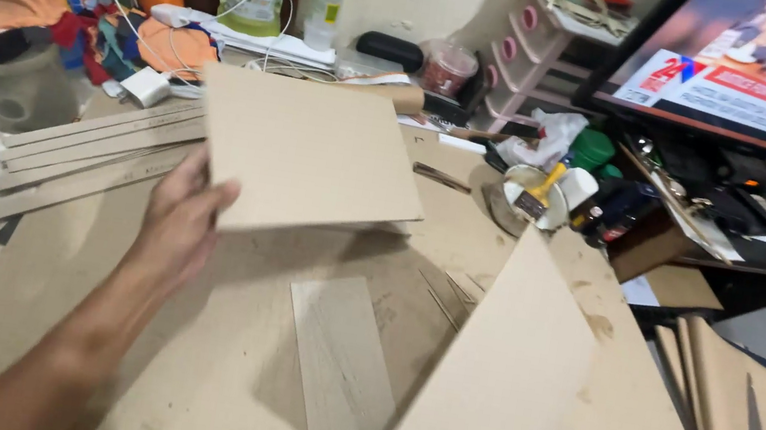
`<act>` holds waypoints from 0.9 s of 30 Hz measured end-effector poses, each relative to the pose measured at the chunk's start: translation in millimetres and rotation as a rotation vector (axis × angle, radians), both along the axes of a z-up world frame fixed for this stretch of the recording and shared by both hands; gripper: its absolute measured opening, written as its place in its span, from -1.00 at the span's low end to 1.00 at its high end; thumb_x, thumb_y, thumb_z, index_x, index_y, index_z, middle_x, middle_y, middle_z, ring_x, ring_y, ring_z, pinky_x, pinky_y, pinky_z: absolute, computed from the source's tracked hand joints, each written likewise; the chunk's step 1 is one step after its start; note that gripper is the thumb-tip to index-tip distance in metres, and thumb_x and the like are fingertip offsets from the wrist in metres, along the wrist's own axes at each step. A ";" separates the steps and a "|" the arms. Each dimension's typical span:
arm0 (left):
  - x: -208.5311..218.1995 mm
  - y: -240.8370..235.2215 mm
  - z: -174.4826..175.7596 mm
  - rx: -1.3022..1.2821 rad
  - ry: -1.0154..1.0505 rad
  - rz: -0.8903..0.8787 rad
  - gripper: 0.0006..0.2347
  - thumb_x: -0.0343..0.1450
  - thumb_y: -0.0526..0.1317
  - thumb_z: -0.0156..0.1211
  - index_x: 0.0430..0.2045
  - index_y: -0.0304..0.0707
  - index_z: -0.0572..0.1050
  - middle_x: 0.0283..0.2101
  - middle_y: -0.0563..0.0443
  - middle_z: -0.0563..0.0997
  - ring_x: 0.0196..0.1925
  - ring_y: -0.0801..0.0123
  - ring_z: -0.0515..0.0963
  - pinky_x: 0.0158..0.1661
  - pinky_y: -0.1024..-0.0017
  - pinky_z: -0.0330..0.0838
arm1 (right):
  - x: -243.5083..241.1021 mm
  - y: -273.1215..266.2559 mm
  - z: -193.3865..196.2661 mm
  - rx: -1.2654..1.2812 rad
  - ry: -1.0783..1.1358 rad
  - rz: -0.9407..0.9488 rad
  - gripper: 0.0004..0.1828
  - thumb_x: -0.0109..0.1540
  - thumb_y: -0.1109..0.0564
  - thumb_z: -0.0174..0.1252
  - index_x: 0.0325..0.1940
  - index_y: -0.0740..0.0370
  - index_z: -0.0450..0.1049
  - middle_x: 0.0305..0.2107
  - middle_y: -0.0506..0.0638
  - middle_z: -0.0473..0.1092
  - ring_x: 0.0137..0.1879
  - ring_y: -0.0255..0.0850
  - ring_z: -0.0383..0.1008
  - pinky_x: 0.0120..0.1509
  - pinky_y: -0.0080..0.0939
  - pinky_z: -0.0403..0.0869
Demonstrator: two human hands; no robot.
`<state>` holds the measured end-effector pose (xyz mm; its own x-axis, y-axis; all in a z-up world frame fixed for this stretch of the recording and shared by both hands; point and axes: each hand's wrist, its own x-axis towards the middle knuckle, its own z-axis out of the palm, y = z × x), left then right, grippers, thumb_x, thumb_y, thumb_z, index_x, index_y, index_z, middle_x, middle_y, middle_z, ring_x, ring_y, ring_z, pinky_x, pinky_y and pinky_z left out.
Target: The person is using a utility knife to cut cardboard sheets on a workbench and then stacking the cut pieces.
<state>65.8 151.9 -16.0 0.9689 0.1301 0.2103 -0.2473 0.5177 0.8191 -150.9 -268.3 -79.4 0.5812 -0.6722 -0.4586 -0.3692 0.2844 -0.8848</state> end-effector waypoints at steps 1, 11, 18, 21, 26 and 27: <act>-28.0 -5.0 2.7 0.000 -0.005 -0.001 -0.45 0.31 -0.47 0.09 0.29 -0.44 0.28 0.30 -0.10 0.47 0.29 0.30 0.47 0.29 0.41 0.36 | 4.1 19.2 -4.3 0.000 -0.005 -0.001 -0.36 0.30 0.05 -0.01 0.44 0.39 0.27 0.35 0.20 0.29 0.50 -0.05 0.22 0.62 -0.10 0.13; -278.0 -63.7 -73.8 -0.152 -0.052 0.018 -0.38 0.31 -0.39 0.27 0.29 -0.32 0.15 0.15 -0.25 0.55 0.14 0.16 0.54 0.12 0.26 0.40 | -1.3 191.0 37.6 0.682 -0.635 0.442 -0.79 0.24 0.25 0.20 -0.08 0.36 0.43 -0.12 0.24 0.54 0.05 -0.05 0.56 0.31 -0.06 0.49; -270.4 83.3 -67.7 -0.063 -0.457 -0.059 -0.51 0.47 -0.20 0.11 0.29 -0.44 0.21 0.29 -0.28 0.43 0.38 0.02 0.41 0.44 0.16 0.26 | -14.0 192.7 59.2 0.282 -0.785 0.711 -0.55 0.32 0.19 0.18 -0.45 -0.05 0.04 -0.61 -0.21 0.04 -0.50 -0.38 0.01 -0.42 -0.36 0.11; -270.8 99.8 16.0 0.758 -0.232 0.247 -0.18 0.23 -0.11 0.33 0.39 -0.44 0.08 0.39 -0.36 0.32 0.44 0.00 0.32 0.41 0.15 0.14 | 2.2 209.6 57.0 -0.038 -0.943 0.728 -0.70 0.31 -0.05 0.23 -0.21 0.11 0.27 -0.41 -0.14 0.25 -0.26 -0.32 0.22 -0.10 -0.30 0.32; -256.3 79.7 44.7 0.668 -0.124 0.261 -0.49 0.35 -0.21 0.26 0.22 -0.37 0.34 0.18 -0.12 0.57 0.23 0.26 0.55 0.23 0.38 0.43 | 11.4 242.2 57.4 -0.184 -1.024 0.888 -0.53 0.38 -0.02 0.09 0.31 0.24 0.31 0.09 0.10 0.45 0.25 -0.11 0.44 0.39 -0.14 0.44; -252.8 78.8 39.7 0.667 -0.023 0.311 -0.51 0.36 -0.06 0.24 0.14 -0.34 0.41 0.13 -0.09 0.60 0.19 0.28 0.58 0.15 0.40 0.48 | 14.1 244.5 54.6 -0.182 -1.001 0.945 -0.40 0.36 -0.05 0.09 0.43 0.26 0.24 0.21 0.13 0.42 0.36 -0.07 0.41 0.45 -0.10 0.42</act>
<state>-187.0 230.7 23.7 0.9025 0.2360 0.3604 -0.3221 -0.1861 0.9283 -136.8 -23.8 -24.8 0.8702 0.1509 0.4691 0.4513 0.1382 -0.8816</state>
